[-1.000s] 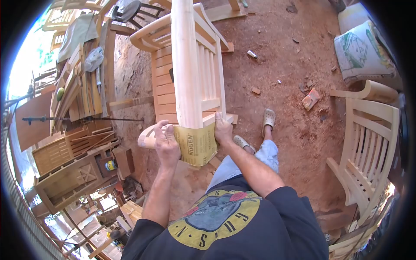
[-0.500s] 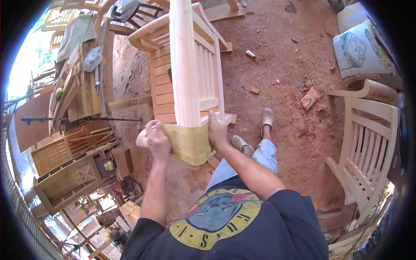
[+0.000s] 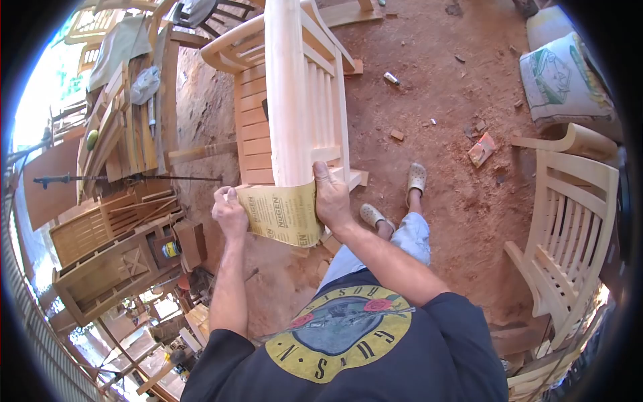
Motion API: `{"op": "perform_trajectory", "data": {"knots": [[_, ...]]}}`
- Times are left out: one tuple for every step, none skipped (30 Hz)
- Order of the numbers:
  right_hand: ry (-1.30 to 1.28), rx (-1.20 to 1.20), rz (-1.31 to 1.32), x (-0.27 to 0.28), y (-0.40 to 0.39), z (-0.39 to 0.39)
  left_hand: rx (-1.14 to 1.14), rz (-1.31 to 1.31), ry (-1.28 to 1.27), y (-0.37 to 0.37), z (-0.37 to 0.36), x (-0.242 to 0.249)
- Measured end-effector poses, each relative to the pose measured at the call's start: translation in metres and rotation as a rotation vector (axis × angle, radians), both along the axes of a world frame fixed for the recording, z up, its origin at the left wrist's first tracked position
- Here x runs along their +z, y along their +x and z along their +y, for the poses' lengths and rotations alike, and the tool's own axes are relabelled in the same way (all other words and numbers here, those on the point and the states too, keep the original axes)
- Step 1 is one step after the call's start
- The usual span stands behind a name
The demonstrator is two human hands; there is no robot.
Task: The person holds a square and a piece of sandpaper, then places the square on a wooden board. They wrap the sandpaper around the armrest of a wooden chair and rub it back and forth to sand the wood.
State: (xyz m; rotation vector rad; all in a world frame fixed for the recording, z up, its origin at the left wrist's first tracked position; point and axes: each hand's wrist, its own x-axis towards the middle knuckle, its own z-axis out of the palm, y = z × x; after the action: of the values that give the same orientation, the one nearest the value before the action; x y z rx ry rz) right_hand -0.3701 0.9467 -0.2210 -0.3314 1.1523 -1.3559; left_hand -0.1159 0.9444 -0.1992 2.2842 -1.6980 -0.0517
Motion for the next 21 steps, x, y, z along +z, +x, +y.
{"op": "perform_trajectory", "data": {"knots": [[0.059, 0.053, 0.075, -0.003, 0.000, -0.002, 0.003, 0.081, -0.006, -0.004, -0.001, 0.002], [0.120, 0.102, 0.155, -0.013, -0.002, -0.005, 0.002, 0.168, -0.009, -0.017, -0.001, 0.005], [0.185, 0.154, 0.236, -0.027, -0.005, -0.004, 0.005, 0.255, -0.009, -0.035, 0.002, 0.008], [0.218, 0.192, 0.291, -0.057, -0.005, 0.007, -0.072, 0.251, -0.015, -0.070, 0.009, 0.026], [0.244, 0.223, 0.345, -0.097, -0.001, 0.016, -0.155, 0.246, -0.026, -0.117, 0.010, 0.055], [0.259, 0.252, 0.404, -0.119, 0.000, 0.015, -0.239, 0.245, -0.051, -0.140, 0.006, 0.068], [0.279, 0.245, 0.374, -0.115, -0.002, 0.013, -0.181, 0.246, -0.055, -0.138, 0.005, 0.063], [0.305, 0.245, 0.343, -0.103, -0.005, 0.014, -0.117, 0.248, -0.052, -0.131, 0.006, 0.052], [0.331, 0.233, 0.306, -0.088, -0.006, 0.011, -0.065, 0.246, -0.049, -0.119, 0.004, 0.041], [0.352, 0.260, 0.251, -0.069, -0.004, 0.008, 0.005, 0.261, -0.059, -0.091, -0.002, 0.031], [0.245, 0.169, 0.163, -0.041, -0.002, 0.008, 0.005, 0.178, -0.027, -0.055, -0.002, 0.016], [0.135, 0.078, 0.073, -0.010, 0.001, 0.006, 0.005, 0.092, 0.003, -0.016, 0.000, 0.000], [0.022, -0.016, -0.018, 0.005, 0.003, 0.003, 0.002, 0.005, 0.028, 0.003, -0.001, -0.006], [0.010, -0.001, 0.031, -0.002, 0.004, 0.002, 0.023, 0.059, 0.071, -0.014, -0.001, 0.001], [0.099, 0.081, 0.093, -0.020, 0.002, 0.000, -0.003, 0.133, 0.039, -0.039, -0.004, 0.011], [0.192, 0.165, 0.155, -0.047, -0.002, 0.001, -0.028, 0.207, 0.010, -0.069, -0.004, 0.026], [0.287, 0.250, 0.216, -0.076, -0.003, 0.006, -0.052, 0.280, -0.016, -0.093, -0.003, 0.037], [0.260, 0.210, 0.317, -0.113, 0.001, 0.014, -0.099, 0.283, -0.033, -0.112, -0.002, 0.044], [0.247, 0.172, 0.348, -0.118, 0.003, 0.013, -0.144, 0.286, -0.051, -0.130, 0.000, 0.049], [0.237, 0.143, 0.379, -0.120, 0.006, 0.014, -0.181, 0.288, -0.066, -0.137, 0.004, 0.051], [0.223, 0.111, 0.410, -0.112, 0.006, 0.010, -0.106, 0.272, -0.063, -0.127, 0.005, 0.047]]}}
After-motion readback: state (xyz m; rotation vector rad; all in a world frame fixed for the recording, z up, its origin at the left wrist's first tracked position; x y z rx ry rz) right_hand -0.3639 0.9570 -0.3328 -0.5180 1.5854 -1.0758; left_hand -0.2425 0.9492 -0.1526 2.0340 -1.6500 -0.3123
